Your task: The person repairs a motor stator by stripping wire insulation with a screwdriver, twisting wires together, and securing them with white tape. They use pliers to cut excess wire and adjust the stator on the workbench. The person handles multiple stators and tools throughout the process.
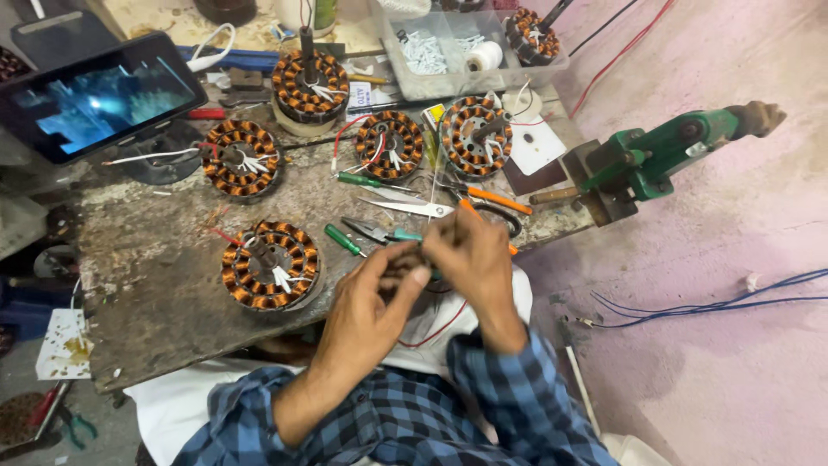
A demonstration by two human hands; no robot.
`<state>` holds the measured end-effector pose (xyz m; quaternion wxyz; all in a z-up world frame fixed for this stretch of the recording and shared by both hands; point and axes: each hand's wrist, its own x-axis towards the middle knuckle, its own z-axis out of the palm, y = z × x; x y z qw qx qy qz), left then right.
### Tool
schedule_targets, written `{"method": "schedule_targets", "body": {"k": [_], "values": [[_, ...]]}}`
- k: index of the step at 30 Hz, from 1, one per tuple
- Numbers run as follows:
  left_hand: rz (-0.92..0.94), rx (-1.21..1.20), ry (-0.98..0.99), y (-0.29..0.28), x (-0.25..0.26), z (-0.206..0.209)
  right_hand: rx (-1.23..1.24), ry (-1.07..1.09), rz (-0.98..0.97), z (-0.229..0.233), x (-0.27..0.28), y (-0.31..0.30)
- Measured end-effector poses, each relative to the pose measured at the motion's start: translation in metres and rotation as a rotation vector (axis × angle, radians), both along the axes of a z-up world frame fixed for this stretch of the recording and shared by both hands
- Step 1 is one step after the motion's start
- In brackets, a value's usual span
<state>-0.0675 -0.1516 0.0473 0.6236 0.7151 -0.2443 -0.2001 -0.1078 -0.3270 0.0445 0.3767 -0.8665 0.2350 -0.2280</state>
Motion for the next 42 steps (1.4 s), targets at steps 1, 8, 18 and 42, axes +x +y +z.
{"method": "schedule_targets", "body": {"k": [1,8,18,42], "values": [[0.005,-0.034,0.012,-0.007,0.003,-0.002,0.076,0.000,0.032,-0.001,-0.014,0.008],[-0.104,-0.389,0.676,-0.044,0.020,-0.037,0.026,0.086,0.377,-0.015,-0.072,0.032],[-0.047,-0.335,0.667,-0.022,0.017,-0.029,-0.678,-0.015,0.321,0.017,-0.030,-0.082],[-0.047,-0.307,0.495,-0.023,0.013,-0.028,0.072,0.173,0.563,0.049,0.005,-0.139]]}}
